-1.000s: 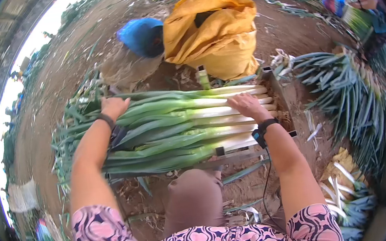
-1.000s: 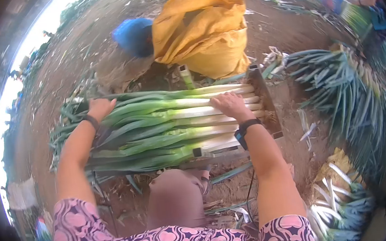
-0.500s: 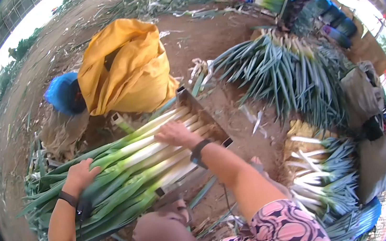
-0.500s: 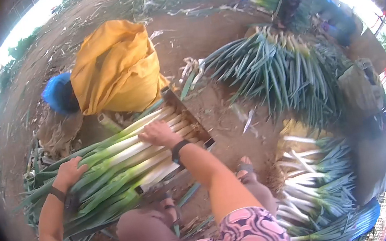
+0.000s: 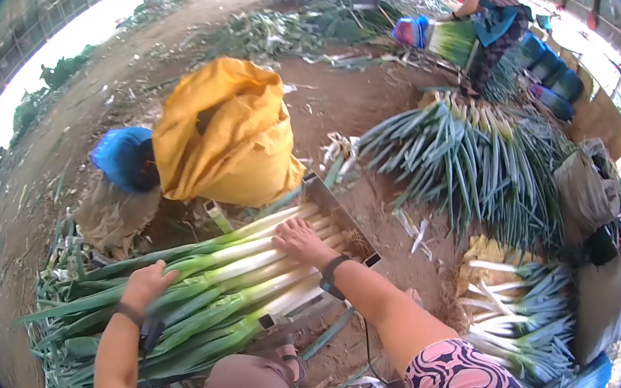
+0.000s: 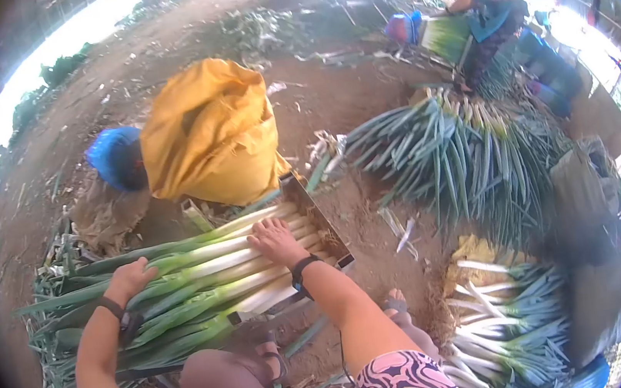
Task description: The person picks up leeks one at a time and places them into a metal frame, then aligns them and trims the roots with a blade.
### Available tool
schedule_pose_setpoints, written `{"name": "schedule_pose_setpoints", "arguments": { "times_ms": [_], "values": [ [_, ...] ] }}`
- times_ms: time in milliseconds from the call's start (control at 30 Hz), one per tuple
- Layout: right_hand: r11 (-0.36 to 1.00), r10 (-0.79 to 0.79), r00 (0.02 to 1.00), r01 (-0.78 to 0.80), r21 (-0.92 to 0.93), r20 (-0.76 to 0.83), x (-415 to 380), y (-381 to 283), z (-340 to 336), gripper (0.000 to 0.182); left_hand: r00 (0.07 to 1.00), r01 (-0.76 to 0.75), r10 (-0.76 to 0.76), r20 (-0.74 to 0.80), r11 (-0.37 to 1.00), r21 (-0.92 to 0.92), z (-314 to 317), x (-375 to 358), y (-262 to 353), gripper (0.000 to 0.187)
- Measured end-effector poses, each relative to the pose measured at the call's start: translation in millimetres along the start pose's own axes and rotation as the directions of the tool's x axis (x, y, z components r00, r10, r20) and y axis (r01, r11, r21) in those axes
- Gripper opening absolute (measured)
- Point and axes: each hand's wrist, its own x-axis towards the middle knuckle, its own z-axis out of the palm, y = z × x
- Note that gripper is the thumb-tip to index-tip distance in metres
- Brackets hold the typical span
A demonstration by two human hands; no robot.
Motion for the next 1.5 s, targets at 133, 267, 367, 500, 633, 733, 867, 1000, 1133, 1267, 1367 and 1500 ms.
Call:
{"name": "schedule_pose_setpoints", "arguments": {
  "times_ms": [133,267,367,500,633,733,867,1000,1133,1267,1367,1500],
  "values": [
    [0.989,-0.042,0.993,0.025,-0.147,-0.109,-10,-2,1,0.022,0.998,0.06,-0.062,0.025,0.994,0.086,2,0,3,0.059],
    [0.965,0.207,0.966,-0.227,0.128,0.155,-34,9,-27,0.043,0.991,0.1,-0.11,0.079,0.987,0.122,-2,1,12,0.056],
    [0.907,-0.12,0.913,-0.059,0.416,0.39,-69,17,-108,0.041,0.99,0.116,-0.122,0.073,0.99,0.08,4,6,6,0.055],
    [0.331,0.151,0.805,-0.588,0.738,0.574,-182,65,-210,0.033,0.998,0.06,-0.061,0.032,0.998,0.015,20,14,-16,0.049],
    [0.514,0.612,0.722,-0.674,0.53,0.323,-355,76,-335,0.038,0.948,-0.3,0.254,0.192,0.914,0.273,67,67,-111,0.032],
    [0.186,0.966,0.249,-0.853,0.488,0.068,-496,100,-370,0.033,0.958,-0.116,0.04,0.284,0.959,0.259,35,55,-74,0.041],
    [-0.002,0.979,-0.108,-0.854,0.521,-0.173,-701,185,-301,0.022,0.951,0.055,-0.077,0.3,0.995,0.079,36,51,-89,0.057],
    [0.101,0.988,0.005,-0.772,0.628,-0.153,-817,217,-135,0.012,0.894,0.069,-0.078,0.442,0.997,0.037,0,47,-50,0.071],
    [-0.043,0.98,-0.188,-0.536,0.843,-0.07,-754,212,-48,0.018,0.844,0.188,-0.185,0.503,0.981,0.046,-13,45,-33,0.076],
    [-0.117,0.768,-0.634,-0.276,0.954,-0.09,-715,251,-5,0.045,0.8,0.249,-0.249,0.547,0.966,0.076,-15,46,-25,0.078],
    [-0.16,0.657,-0.751,-0.052,0.986,0.067,-682,261,-25,0.06,0.791,0.288,-0.288,0.539,0.954,0.087,-18,42,-19,0.078],
    [-0.187,0.738,-0.639,0.115,0.976,0.216,-662,241,-80,0.056,0.795,0.298,-0.297,0.53,0.951,0.085,-18,37,-19,0.079]
  ]
}}
